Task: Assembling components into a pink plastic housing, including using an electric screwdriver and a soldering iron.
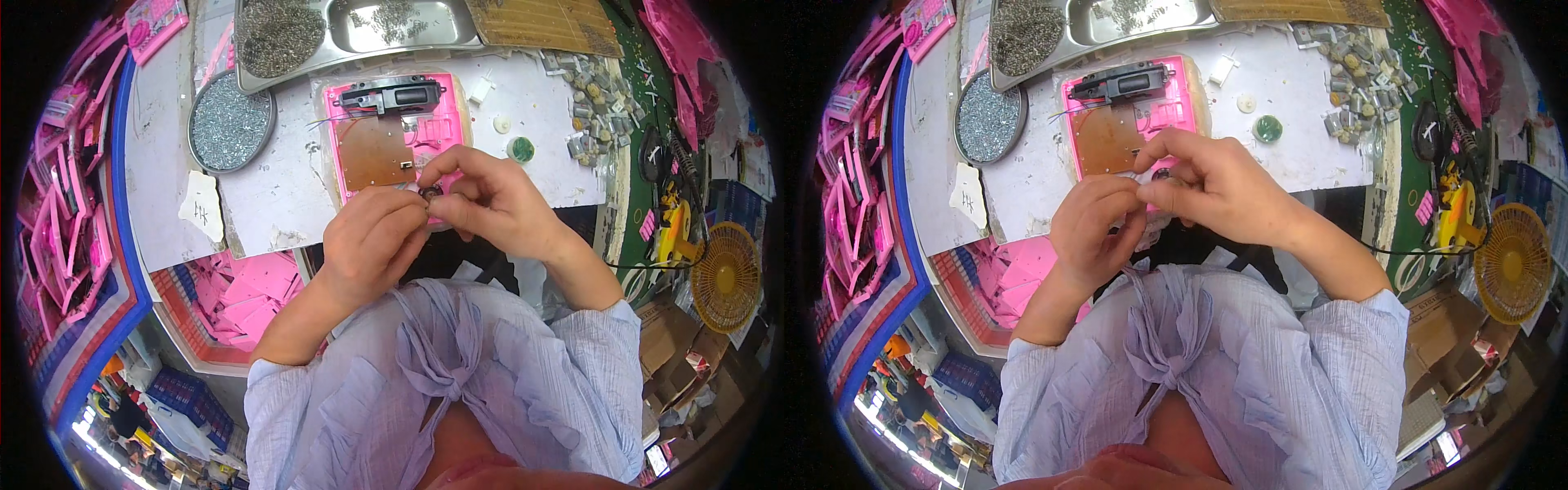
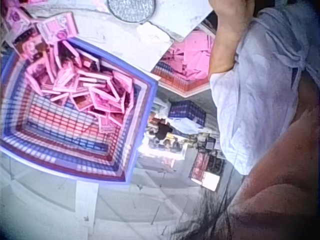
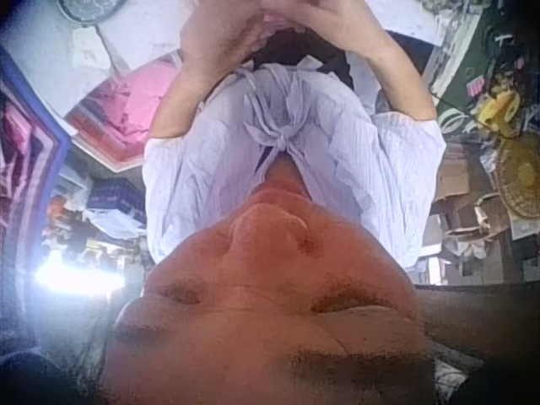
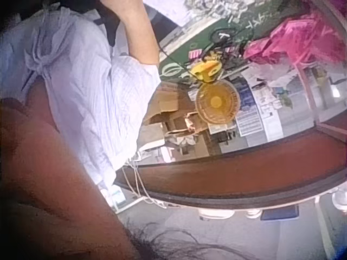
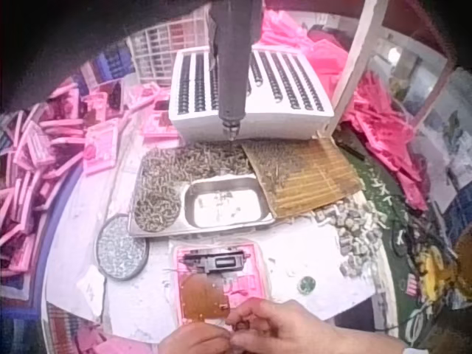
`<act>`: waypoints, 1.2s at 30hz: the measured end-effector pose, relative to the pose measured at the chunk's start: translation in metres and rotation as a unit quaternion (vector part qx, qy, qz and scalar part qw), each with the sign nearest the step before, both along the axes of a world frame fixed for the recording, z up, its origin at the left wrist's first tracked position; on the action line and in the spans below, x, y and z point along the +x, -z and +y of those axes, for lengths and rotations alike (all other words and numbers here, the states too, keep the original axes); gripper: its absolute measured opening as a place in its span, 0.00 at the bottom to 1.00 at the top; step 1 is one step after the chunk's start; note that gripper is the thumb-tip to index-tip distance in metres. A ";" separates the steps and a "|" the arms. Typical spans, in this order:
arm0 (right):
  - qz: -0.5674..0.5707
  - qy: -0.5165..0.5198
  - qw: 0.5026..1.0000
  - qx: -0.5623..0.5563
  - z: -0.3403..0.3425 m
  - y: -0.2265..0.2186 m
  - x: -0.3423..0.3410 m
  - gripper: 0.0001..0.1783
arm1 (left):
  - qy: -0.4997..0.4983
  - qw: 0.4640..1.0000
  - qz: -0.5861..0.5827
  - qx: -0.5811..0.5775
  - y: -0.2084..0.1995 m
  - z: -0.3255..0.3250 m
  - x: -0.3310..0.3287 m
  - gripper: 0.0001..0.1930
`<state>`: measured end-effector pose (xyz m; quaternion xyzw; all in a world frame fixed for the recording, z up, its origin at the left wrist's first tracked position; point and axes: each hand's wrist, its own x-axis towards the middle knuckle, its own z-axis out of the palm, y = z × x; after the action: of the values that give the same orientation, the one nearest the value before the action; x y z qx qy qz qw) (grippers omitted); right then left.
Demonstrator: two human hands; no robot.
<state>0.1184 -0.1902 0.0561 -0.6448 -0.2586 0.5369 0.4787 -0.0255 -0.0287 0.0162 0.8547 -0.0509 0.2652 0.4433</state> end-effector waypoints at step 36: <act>-0.420 0.145 0.879 0.174 -0.052 0.035 0.027 0.18 | -0.084 0.974 0.066 0.199 -0.002 0.018 0.060 0.12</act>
<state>0.1452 -0.2419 0.0206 -0.7465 -0.4285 0.0865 0.5017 0.0347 -0.0103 0.0185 0.9425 -0.0013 0.2292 0.2432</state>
